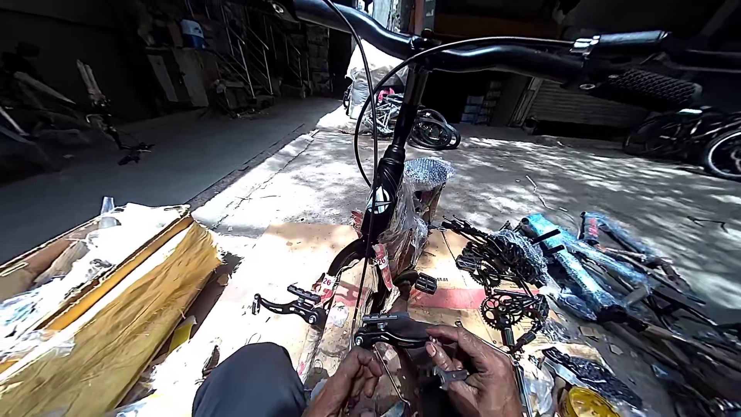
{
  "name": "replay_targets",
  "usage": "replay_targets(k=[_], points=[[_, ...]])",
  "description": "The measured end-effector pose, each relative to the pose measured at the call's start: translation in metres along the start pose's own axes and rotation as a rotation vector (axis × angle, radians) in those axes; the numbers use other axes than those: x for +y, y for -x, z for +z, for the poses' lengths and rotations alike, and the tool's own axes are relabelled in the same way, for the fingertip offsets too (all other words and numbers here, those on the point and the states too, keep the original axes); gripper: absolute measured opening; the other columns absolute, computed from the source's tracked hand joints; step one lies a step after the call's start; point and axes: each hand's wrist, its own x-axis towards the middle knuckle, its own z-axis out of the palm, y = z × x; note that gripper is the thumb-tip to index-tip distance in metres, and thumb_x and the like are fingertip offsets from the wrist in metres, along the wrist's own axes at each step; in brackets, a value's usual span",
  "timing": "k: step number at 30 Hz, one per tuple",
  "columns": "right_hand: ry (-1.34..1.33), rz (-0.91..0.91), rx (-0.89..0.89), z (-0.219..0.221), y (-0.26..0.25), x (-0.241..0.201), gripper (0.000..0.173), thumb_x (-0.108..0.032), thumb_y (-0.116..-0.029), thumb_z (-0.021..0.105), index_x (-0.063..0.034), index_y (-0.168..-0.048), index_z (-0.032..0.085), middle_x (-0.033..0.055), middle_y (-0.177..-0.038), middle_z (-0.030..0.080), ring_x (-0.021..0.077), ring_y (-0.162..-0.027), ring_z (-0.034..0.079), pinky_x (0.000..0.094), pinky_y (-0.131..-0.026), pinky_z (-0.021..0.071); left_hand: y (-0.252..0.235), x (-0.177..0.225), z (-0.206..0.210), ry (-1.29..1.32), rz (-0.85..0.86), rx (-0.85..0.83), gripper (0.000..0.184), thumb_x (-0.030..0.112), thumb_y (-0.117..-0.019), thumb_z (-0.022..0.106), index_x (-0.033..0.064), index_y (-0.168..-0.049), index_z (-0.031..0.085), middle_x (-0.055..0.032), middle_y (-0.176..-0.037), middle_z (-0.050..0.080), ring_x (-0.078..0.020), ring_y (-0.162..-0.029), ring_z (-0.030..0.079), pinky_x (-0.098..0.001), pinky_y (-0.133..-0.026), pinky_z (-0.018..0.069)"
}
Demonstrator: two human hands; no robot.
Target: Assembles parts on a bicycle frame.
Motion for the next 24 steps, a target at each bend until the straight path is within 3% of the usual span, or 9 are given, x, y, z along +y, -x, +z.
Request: replay_targets(k=[2,6,9,12,15,16,19,21,24], points=[[0.003,0.023,0.034,0.003,0.000,-0.001,0.018,-0.030,-0.0958,0.071,-0.0164,-0.107,0.074,-0.0063,-0.091,0.073,-0.0041,-0.058,0.051,0.0152,-0.051,0.0432,0.001,-0.009,-0.012,0.249,0.055,-0.002,0.042,0.056,-0.0969,0.057,0.0225,-0.123,0.057,0.0082,-0.103,0.057,-0.0021,-0.090,0.053,-0.0197,-0.076,0.0436],[0.011,0.030,0.078,0.007,0.002,-0.002,0.017,-0.029,-0.0952,0.071,-0.0158,-0.106,0.074,-0.0058,-0.091,0.074,-0.0034,-0.055,0.050,0.0159,-0.049,0.0426,-0.001,-0.001,-0.018,0.302,0.084,0.045,0.033,0.048,-0.1068,0.042,0.0229,-0.100,0.062,0.0058,-0.103,0.060,-0.0107,-0.105,0.057,-0.0338,-0.099,0.0446],[-0.007,0.057,0.103,0.009,0.004,-0.001,0.022,-0.029,-0.0936,0.074,-0.0145,-0.111,0.070,-0.0067,-0.093,0.074,-0.0035,-0.055,0.051,0.0161,-0.047,0.0427,-0.001,0.012,-0.011,0.060,0.047,0.177,0.033,0.034,-0.1112,0.040,0.0152,-0.101,0.065,0.0021,-0.096,0.066,-0.0109,-0.097,0.063,-0.0341,-0.094,0.0514],[0.003,0.054,0.117,0.009,0.005,0.001,0.020,-0.031,-0.0933,0.075,-0.0165,-0.107,0.073,-0.0071,-0.090,0.074,-0.0030,-0.055,0.051,0.0171,-0.049,0.0432,-0.007,0.051,-0.007,-0.569,0.036,0.278,0.033,0.022,-0.1094,0.045,0.0158,-0.116,0.076,0.0015,-0.100,0.074,-0.0122,-0.101,0.061,-0.0362,-0.095,0.0431],[-0.006,0.077,0.153,0.011,0.007,-0.001,0.019,-0.029,-0.0921,0.076,-0.0162,-0.106,0.073,-0.0075,-0.091,0.074,-0.0030,-0.056,0.052,0.0169,-0.049,0.0439,-0.033,0.087,-0.003,-0.987,0.063,0.313,0.034,0.025,-0.1071,0.046,0.0189,-0.129,0.071,0.0019,-0.096,0.074,-0.0190,-0.096,0.059,-0.0463,-0.084,0.0376],[0.001,0.071,0.167,0.013,0.007,-0.002,0.018,-0.029,-0.0926,0.075,-0.0158,-0.106,0.073,-0.0068,-0.090,0.074,-0.0026,-0.056,0.053,0.0170,-0.049,0.0447,-0.045,0.088,-0.002,-1.077,0.060,0.308,0.033,0.029,-0.1076,0.044,0.0171,-0.128,0.068,0.0027,-0.096,0.073,-0.0186,-0.094,0.061,-0.0474,-0.083,0.0401],[0.036,0.014,0.206,0.016,0.008,-0.009,0.011,-0.021,-0.0940,0.073,-0.0116,-0.098,0.077,-0.0005,-0.093,0.076,0.0005,-0.069,0.063,0.0170,-0.060,0.0525,-0.078,0.062,-0.008,-1.158,0.165,0.243,0.028,0.033,-0.1047,0.043,0.0217,-0.105,0.069,0.0094,-0.087,0.069,-0.0141,-0.089,0.061,-0.0437,-0.079,0.0403],[0.030,-0.006,0.209,0.017,0.010,-0.012,0.009,-0.016,-0.0948,0.072,-0.0097,-0.097,0.078,0.0036,-0.101,0.076,0.0045,-0.090,0.071,0.0191,-0.076,0.0600,-0.092,0.055,-0.008,-1.175,0.212,0.163,0.026,0.031,-0.1035,0.045,0.0242,-0.103,0.070,0.0112,-0.089,0.069,-0.0138,-0.091,0.061,-0.0425,-0.080,0.0416],[0.033,0.021,0.216,0.018,0.016,-0.012,0.010,-0.016,-0.0960,0.071,-0.0103,-0.099,0.079,0.0047,-0.101,0.076,0.0042,-0.090,0.071,0.0186,-0.076,0.0595,-0.098,0.064,0.005,-1.211,0.158,0.050,0.023,0.025,-0.1022,0.050,0.0224,-0.104,0.073,0.0078,-0.093,0.071,-0.0169,-0.093,0.063,-0.0414,-0.078,0.0436]])
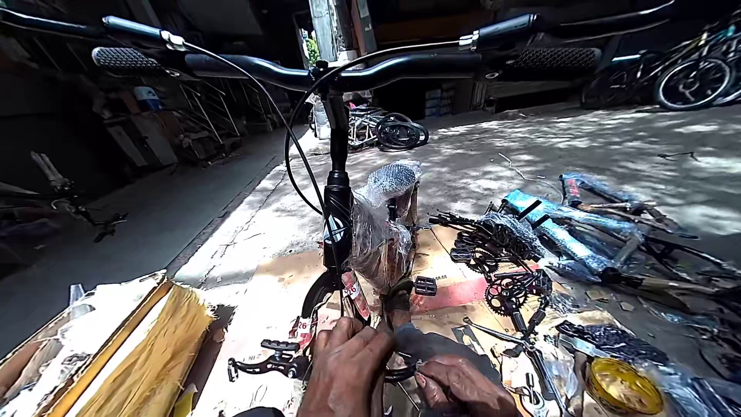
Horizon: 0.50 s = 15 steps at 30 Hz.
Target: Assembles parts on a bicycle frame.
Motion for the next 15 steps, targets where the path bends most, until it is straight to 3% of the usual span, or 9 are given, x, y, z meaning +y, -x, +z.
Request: replay_targets(k=[4,7,9,11,13,15], points=[[-0.064,0.026,0.011,0.000,0.004,0.002,0.015,-0.018,-0.0925,0.077,-0.0070,-0.103,0.077,0.0055,-0.099,0.077,0.0060,-0.082,0.071,0.0218,-0.071,0.0593,0.004,0.016,0.002,0.160,-0.180,-0.215,0.019,0.022,-0.1040,0.055,0.0120,-0.104,0.072,-0.0023,-0.089,0.071,-0.0179,-0.083,0.069,-0.0379,-0.072,0.0576],[-0.078,0.024,0.026,0.002,0.003,0.004,0.013,-0.018,-0.0902,0.080,-0.0079,-0.096,0.077,0.0052,-0.097,0.077,0.0065,-0.080,0.071,0.0221,-0.068,0.0591,0.006,0.011,0.008,0.231,-0.251,-0.164,0.017,0.022,-0.1038,0.056,0.0131,-0.103,0.071,0.0003,-0.087,0.069,-0.0128,-0.076,0.068,-0.0352,-0.067,0.0574],[-0.088,0.020,0.012,0.002,0.002,0.005,0.009,-0.016,-0.0921,0.077,-0.0075,-0.096,0.077,0.0074,-0.099,0.076,0.0084,-0.084,0.072,0.0228,-0.070,0.0600,0.006,0.008,0.009,0.171,-0.248,-0.114,0.018,0.026,-0.1029,0.057,0.0160,-0.103,0.072,0.0034,-0.086,0.069,-0.0134,-0.081,0.065,-0.0357,-0.072,0.0524],[-0.072,0.018,-0.013,0.000,0.002,0.004,0.009,-0.015,-0.0942,0.074,-0.0077,-0.099,0.076,0.0077,-0.101,0.076,0.0085,-0.088,0.072,0.0227,-0.073,0.0602,0.009,0.006,0.004,0.298,-0.271,-0.066,0.019,0.022,-0.1037,0.057,0.0113,-0.105,0.071,0.0012,-0.090,0.071,-0.0136,-0.087,0.066,-0.0363,-0.080,0.0520],[-0.072,0.023,-0.050,-0.001,0.003,0.004,0.012,-0.015,-0.0954,0.073,-0.0061,-0.103,0.076,0.0083,-0.099,0.077,0.0098,-0.090,0.073,0.0245,-0.076,0.0613,0.014,0.002,-0.005,0.692,-0.351,0.040,0.013,0.009,-0.1046,0.054,0.0021,-0.110,0.063,-0.0038,-0.088,0.067,-0.0123,-0.075,0.066,-0.0303,-0.068,0.0595],[-0.073,0.032,-0.067,-0.001,0.002,0.003,0.015,-0.017,-0.0949,0.074,-0.0057,-0.103,0.077,0.0088,-0.097,0.077,0.0106,-0.082,0.072,0.0257,-0.070,0.0604,0.017,-0.003,-0.018,1.163,-0.467,0.210,0.012,0.008,-0.1073,0.047,0.0089,-0.114,0.058,-0.0022,-0.083,0.061,-0.0108,-0.057,0.059,-0.0266,-0.049,0.0552]])
